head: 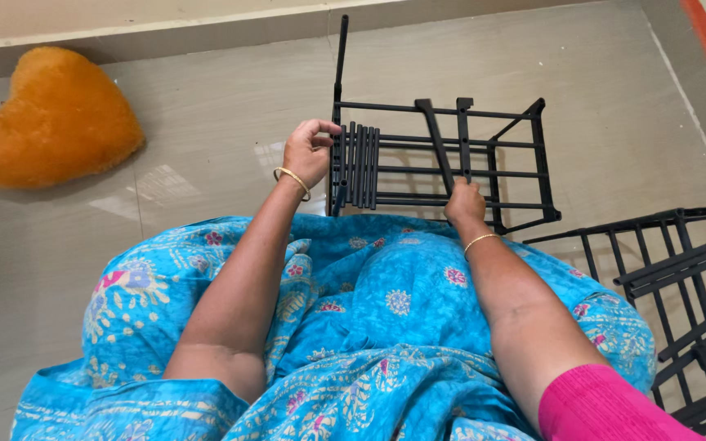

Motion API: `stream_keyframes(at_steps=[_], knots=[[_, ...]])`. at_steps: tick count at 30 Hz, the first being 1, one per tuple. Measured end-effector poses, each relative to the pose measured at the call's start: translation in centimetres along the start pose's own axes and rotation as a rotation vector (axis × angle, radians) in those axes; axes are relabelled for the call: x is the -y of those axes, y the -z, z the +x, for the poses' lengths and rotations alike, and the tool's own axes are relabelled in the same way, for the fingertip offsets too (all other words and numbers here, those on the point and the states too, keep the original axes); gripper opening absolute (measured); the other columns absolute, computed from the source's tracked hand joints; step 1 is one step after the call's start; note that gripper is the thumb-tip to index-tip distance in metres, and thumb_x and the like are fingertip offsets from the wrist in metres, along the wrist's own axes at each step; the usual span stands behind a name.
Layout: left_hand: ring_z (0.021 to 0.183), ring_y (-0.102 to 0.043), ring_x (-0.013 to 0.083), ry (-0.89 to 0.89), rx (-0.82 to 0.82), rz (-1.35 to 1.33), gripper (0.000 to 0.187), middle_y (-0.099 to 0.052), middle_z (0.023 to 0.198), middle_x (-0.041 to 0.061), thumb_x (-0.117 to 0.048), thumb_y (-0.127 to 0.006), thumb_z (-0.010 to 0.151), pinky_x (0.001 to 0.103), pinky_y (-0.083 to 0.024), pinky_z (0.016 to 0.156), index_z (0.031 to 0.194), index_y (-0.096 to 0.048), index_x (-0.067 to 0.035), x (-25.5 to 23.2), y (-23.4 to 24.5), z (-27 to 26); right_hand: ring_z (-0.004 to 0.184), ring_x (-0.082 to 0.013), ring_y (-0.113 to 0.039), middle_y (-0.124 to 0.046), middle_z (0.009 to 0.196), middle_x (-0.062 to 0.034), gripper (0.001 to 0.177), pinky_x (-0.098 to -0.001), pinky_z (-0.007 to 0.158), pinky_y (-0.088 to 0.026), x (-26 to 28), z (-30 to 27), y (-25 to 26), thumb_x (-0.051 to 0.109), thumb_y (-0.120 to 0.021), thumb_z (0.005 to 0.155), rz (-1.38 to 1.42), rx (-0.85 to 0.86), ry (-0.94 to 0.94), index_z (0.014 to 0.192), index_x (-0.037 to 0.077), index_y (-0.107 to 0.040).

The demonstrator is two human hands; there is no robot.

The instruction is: The person assembles a black metal rack by inserting horizontal bars into vertical supports and connecting side frames. They handle multiple bars and frame sections, aligning and securing them by hand to form a complete structure.

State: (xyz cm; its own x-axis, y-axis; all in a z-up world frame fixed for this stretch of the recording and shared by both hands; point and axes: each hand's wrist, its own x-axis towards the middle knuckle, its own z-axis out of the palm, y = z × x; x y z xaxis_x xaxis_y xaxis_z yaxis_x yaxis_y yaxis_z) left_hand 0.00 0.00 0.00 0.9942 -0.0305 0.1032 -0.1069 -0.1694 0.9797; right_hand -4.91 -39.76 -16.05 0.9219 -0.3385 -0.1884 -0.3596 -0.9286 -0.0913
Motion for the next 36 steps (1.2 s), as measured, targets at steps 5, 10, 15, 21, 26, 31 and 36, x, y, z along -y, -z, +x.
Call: stream_keyframes(at_steps=[5, 10, 15, 21, 26, 31, 36], knots=[[0.091, -0.072, 0.0091, -0.118, 0.069, -0.101, 0.033, -0.068, 0.110, 0.002, 0.012, -0.054, 0.087, 0.022, -0.057, 0.075, 0.103, -0.073, -0.009, -2.9, -2.3, 0.2, 0.107, -0.0394, -0.069, -0.069, 0.115, -0.0195, 0.043, -0.0482, 0.093, -0.056, 1.4, -1.6, 4.1, 0.010, -0.082, 0.078, 0.206, 0.036, 0.000, 0.119, 0.012, -0.069], [0.092, -0.069, 0.0072, -0.128, 0.128, -0.145, 0.027, -0.071, 0.109, 0.002, 0.006, -0.058, 0.095, 0.022, -0.057, 0.076, 0.115, -0.070, -0.009, -5.5, -3.2, -0.4, 0.095, -0.0198, -0.069, -0.071, 0.110, -0.0050, 0.044, -0.0411, 0.081, -0.056, 3.2, -2.9, 9.2, 0.003, -0.073, 0.086, 1.045, 0.548, -0.316, 0.127, 0.019, -0.072], [0.083, -0.068, 0.0059, -0.150, -0.006, -0.260, 0.057, -0.054, 0.125, 0.004, -0.009, -0.068, 0.095, 0.021, -0.059, 0.068, 0.144, -0.039, -0.012, -8.5, -1.9, 0.2, 0.089, -0.0204, -0.071, -0.069, 0.104, -0.0061, 0.034, -0.0480, 0.075, -0.063, 1.7, -6.6, 17.1, 0.008, -0.061, 0.088, 1.308, 0.965, -0.209, 0.121, 0.014, -0.066], [0.062, -0.065, 0.0088, 0.379, 0.359, -0.383, 0.038, -0.073, 0.104, 0.009, -0.023, -0.068, 0.098, 0.023, -0.054, 0.053, 0.133, -0.062, -0.008, -9.4, 3.4, 1.0, 0.083, -0.0216, -0.069, -0.072, 0.103, -0.0130, 0.037, -0.0319, 0.063, -0.056, -0.3, -6.0, 20.8, 0.009, -0.073, 0.088, 1.389, 0.987, 0.024, 0.123, 0.003, -0.072], [0.075, -0.071, 0.0085, -0.033, 0.392, -0.297, 0.021, -0.075, 0.090, 0.005, -0.010, -0.080, 0.092, 0.024, -0.061, 0.066, 0.112, -0.075, -0.002, -10.7, 3.9, -0.3, 0.087, -0.0218, -0.070, -0.069, 0.100, -0.0066, 0.027, -0.0295, 0.072, -0.061, 3.1, -2.7, 19.7, 0.024, -0.081, 0.092, 1.955, 0.374, -0.218, 0.108, 0.009, -0.065], [0.093, -0.076, 0.0230, -0.842, 0.068, 0.180, 0.028, -0.076, 0.106, 0.008, -0.017, -0.087, 0.085, 0.032, -0.063, 0.081, 0.111, -0.075, -0.015, -13.8, -0.6, -3.3, 0.081, -0.0267, -0.071, -0.069, 0.093, -0.0150, 0.046, -0.0335, 0.069, -0.063, 11.2, -1.8, 20.7, 0.037, -0.072, 0.093, 2.138, 0.341, -0.335, 0.117, 0.003, -0.053], [0.094, -0.073, 0.0270, -0.780, 0.283, 0.428, 0.037, -0.066, 0.109, 0.005, -0.021, -0.088, 0.070, 0.040, -0.060, 0.081, 0.105, -0.077, -0.018, -16.8, -4.0, -6.9, 0.071, -0.0214, -0.066, -0.069, 0.090, -0.0124, 0.067, -0.0347, 0.057, -0.056, 17.9, -1.6, 22.6, 0.023, -0.071, 0.091, 1.580, 0.120, -0.088, 0.147, 0.006, -0.038]])
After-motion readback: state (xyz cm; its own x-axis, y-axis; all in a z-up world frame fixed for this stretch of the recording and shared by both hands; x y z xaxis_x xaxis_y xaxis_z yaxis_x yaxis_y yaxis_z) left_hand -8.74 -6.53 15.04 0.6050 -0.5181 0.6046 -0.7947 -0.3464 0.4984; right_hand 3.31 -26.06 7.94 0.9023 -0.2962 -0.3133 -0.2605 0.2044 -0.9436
